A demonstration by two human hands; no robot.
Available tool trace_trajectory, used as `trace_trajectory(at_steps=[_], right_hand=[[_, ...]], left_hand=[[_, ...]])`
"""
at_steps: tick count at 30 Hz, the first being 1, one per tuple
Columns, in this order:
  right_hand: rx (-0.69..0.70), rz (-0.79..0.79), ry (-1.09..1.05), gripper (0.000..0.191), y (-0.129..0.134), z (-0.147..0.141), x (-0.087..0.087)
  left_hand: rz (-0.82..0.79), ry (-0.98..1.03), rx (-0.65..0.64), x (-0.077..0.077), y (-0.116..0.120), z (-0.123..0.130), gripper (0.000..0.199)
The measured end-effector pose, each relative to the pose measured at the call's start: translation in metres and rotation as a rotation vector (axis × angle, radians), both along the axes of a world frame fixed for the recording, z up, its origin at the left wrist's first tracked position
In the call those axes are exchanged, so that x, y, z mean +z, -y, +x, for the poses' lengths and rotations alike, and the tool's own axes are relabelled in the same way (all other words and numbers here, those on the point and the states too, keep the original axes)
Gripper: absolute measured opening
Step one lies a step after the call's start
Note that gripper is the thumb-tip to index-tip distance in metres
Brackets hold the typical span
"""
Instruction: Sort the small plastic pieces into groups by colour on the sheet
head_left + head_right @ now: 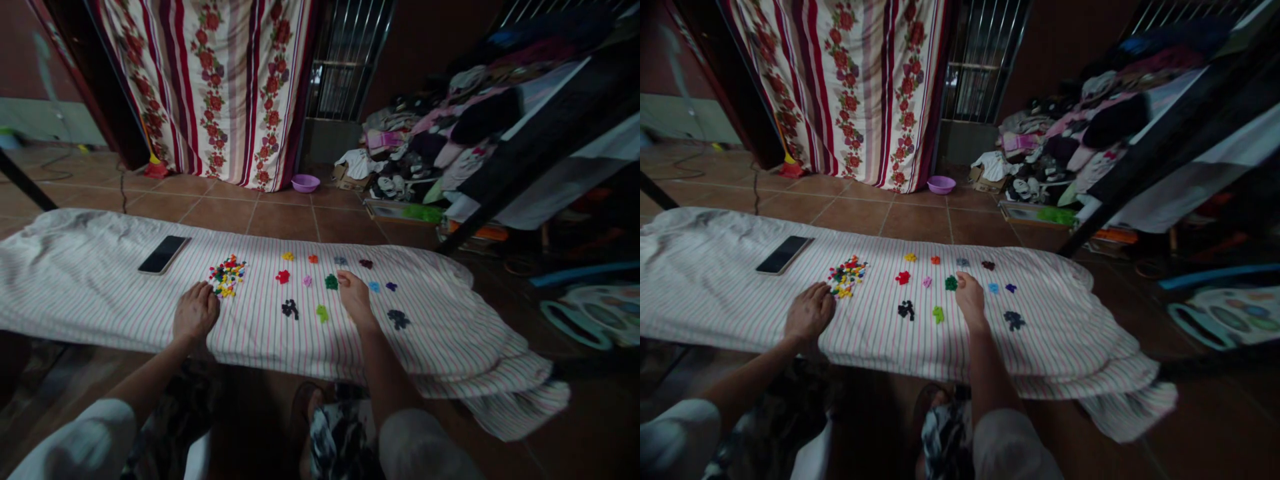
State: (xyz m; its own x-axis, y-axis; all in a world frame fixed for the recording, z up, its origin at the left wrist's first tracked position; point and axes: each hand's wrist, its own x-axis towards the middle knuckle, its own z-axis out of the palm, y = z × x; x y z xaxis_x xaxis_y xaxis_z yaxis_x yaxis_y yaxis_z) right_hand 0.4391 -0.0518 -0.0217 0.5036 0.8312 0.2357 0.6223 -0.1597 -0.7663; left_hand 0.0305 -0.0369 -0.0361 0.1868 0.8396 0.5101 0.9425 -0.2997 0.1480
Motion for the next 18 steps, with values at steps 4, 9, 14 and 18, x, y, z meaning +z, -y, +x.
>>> trace_trajectory(at_steps=[4,9,14,18], right_hand=[[-0.002,0.079,0.109,0.036,-0.003,-0.007,0.012],[0.068,0.198,0.165,0.035,-0.012,-0.031,0.023],[0.202,0.265,0.168,0.033,-0.023,-0.070,0.032],[0.364,0.268,0.160,0.030,-0.032,-0.114,0.033]], left_hand=[[0.003,-0.001,0.010,0.001,0.001,0.002,0.038],[-0.004,0.013,0.030,0.003,0.003,0.005,0.035],[0.001,0.031,0.036,0.003,0.003,0.007,0.033],[-0.006,0.046,0.050,0.004,0.003,0.008,0.031]])
